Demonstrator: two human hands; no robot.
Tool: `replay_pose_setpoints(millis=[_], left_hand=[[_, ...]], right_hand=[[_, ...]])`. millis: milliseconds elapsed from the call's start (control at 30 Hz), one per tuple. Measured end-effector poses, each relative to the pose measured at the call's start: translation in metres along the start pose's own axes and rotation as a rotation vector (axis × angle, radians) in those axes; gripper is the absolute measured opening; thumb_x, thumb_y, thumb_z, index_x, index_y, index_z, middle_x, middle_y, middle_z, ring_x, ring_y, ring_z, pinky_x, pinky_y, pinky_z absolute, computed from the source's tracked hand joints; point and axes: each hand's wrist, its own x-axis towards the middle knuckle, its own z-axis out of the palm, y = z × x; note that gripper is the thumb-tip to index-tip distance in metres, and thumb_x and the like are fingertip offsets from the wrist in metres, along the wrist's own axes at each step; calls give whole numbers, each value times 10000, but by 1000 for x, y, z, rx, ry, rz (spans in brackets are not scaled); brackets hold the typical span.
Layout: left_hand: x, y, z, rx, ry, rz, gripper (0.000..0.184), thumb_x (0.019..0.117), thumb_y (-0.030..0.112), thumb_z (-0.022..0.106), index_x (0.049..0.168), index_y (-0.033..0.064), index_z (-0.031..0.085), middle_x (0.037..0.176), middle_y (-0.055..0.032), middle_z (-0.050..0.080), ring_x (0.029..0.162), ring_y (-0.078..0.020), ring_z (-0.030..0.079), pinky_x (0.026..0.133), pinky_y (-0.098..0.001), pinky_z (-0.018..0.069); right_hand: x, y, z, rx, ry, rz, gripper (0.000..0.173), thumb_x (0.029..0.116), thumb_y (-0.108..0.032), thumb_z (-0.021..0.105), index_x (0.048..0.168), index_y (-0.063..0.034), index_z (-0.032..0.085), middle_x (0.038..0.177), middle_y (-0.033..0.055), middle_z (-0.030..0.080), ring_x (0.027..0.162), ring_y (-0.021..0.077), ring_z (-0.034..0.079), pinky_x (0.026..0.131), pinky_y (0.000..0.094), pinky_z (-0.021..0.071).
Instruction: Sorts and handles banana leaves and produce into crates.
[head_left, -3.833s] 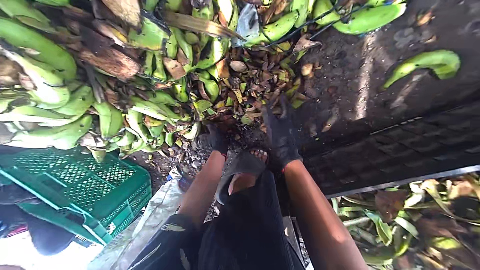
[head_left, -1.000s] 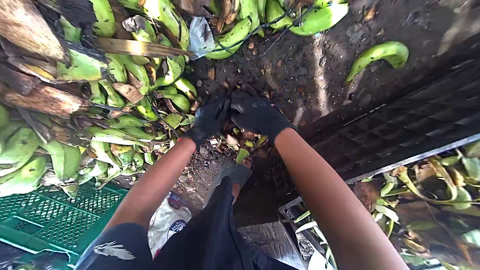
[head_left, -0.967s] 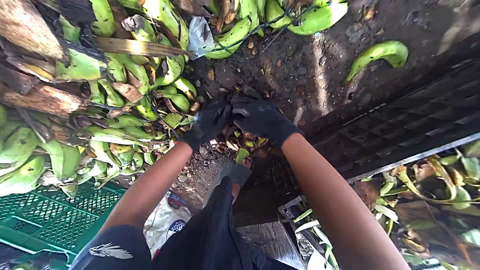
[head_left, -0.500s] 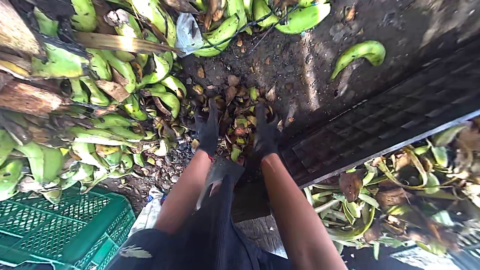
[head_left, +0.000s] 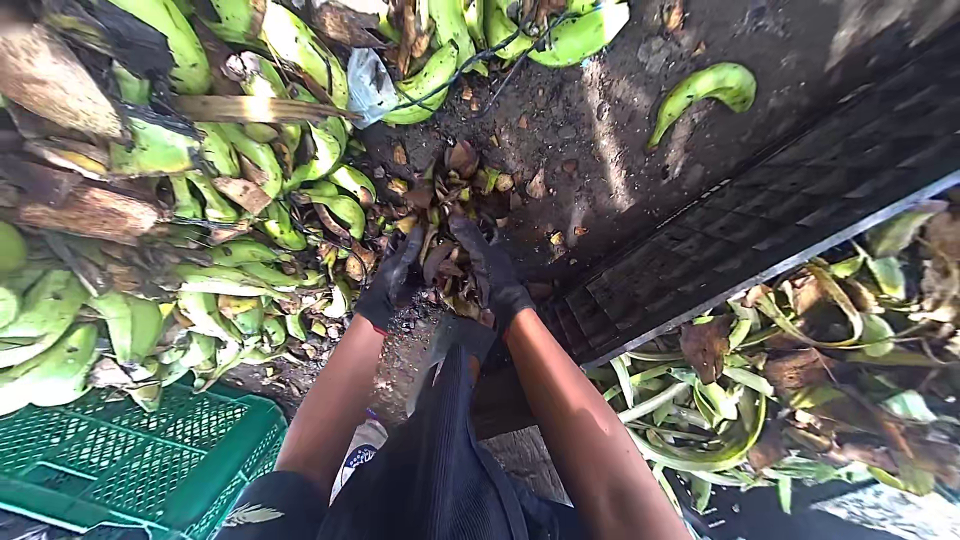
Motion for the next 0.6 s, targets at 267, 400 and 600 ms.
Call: replay_pose_setpoints(millis=[267,400,600], left_hand=[[-9,21,16,141,55,91,533,1090,467,326,1473,111,431,1278,-54,627,1133,-114,618,974,-354,535],[-17,47,29,275,32,149,546,1076,529,338,1442,150,482,1219,-33,666,1044,-104,654,896,-349,570],[-32,106,66,273,-165,305,386,1073,490,397,1306,218,540,1029,61,698,882,-49,681,752,-256,591]], right_hand=[[-14,-27,10,-18,-161,-123,420,1071,-322,532,1426,-102,574,1422,102,595,1307,163,547,1107,413,441],[-20,-39,1,-12,-143,-270,423,1086,-314,496,1432,-85,582,1437,92,605,1319,157,561,1125,402,448],[-52,-82,-22,160,-179,-501,406,1099,-201,441,1449,-25,550,1485,122,562,1370,179,521,1149,400,424]])
